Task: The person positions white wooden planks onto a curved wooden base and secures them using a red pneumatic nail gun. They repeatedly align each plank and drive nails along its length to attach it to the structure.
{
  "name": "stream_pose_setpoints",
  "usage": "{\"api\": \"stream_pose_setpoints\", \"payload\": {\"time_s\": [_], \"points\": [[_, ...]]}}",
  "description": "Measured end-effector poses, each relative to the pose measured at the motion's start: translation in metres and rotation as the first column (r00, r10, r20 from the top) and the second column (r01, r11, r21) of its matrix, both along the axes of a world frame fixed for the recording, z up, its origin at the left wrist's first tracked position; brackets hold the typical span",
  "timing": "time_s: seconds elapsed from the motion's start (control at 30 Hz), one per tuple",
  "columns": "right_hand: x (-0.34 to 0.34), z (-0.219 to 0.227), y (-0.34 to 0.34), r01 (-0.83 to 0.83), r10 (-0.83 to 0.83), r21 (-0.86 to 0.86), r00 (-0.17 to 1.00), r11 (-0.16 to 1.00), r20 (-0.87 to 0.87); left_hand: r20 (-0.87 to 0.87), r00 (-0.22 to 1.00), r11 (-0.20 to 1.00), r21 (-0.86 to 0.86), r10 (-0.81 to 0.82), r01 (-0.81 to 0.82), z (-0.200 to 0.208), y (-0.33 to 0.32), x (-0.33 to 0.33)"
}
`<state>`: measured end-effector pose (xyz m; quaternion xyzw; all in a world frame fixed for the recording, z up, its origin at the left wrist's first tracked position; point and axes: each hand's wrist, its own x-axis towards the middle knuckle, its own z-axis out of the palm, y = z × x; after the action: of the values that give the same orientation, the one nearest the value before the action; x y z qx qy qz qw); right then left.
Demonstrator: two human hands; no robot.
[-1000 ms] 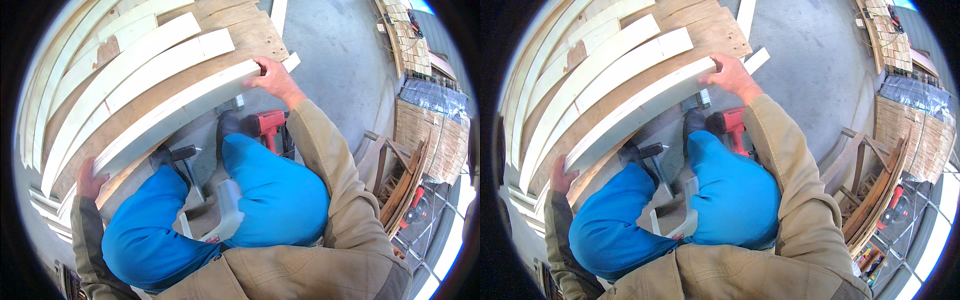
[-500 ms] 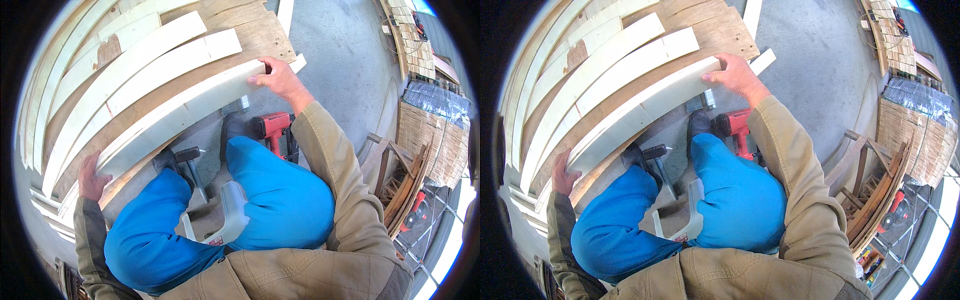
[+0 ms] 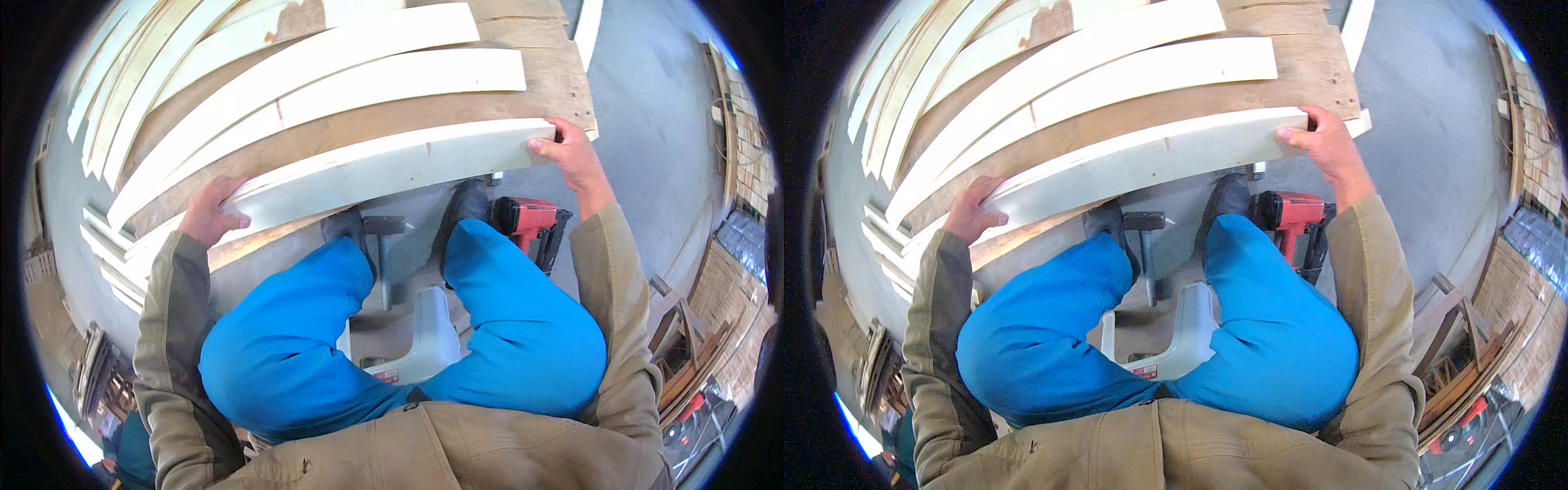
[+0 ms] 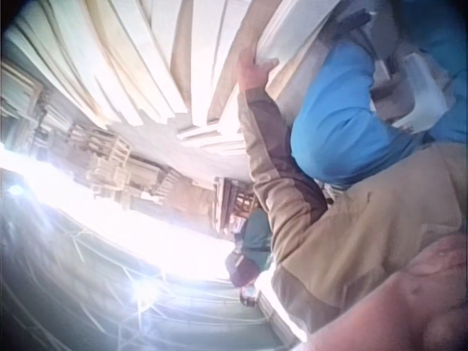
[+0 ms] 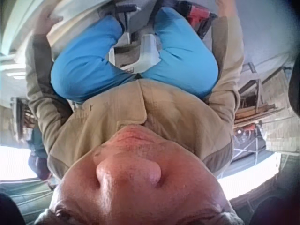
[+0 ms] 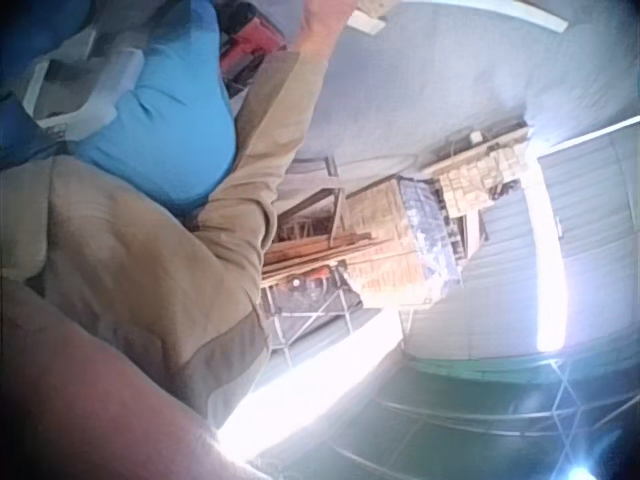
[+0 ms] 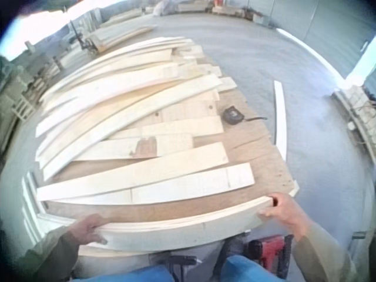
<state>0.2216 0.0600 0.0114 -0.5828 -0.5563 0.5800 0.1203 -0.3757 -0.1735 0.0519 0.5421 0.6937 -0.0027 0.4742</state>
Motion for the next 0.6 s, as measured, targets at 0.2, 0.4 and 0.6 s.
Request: {"api": "stream_pose_setpoints", "payload": {"time_s": [0.2,0.4,0.6], "points": [[0.0,-0.009,0.004,-0.027,0.028,-0.025,0.999,0.999,0.031,-0.157,0.98,0.972,0.184,-0.119,0.147,-0.005,-0.006,0.005],[-0.009,0.003,0.001,-0.042,0.002,0.205,0.981,0.978,0.191,-0.201,0.979,0.945,0.312,-0.036,0.099,-0.008,-0.024,0.003],[-0.009,-0.009,-0.016,-0.068,-0.065,0.407,0.951,0.911,0.304,-0.098,0.994,0.932,0.362,0.042,-0.004,-0.023,-0.034,-0.006]]}}
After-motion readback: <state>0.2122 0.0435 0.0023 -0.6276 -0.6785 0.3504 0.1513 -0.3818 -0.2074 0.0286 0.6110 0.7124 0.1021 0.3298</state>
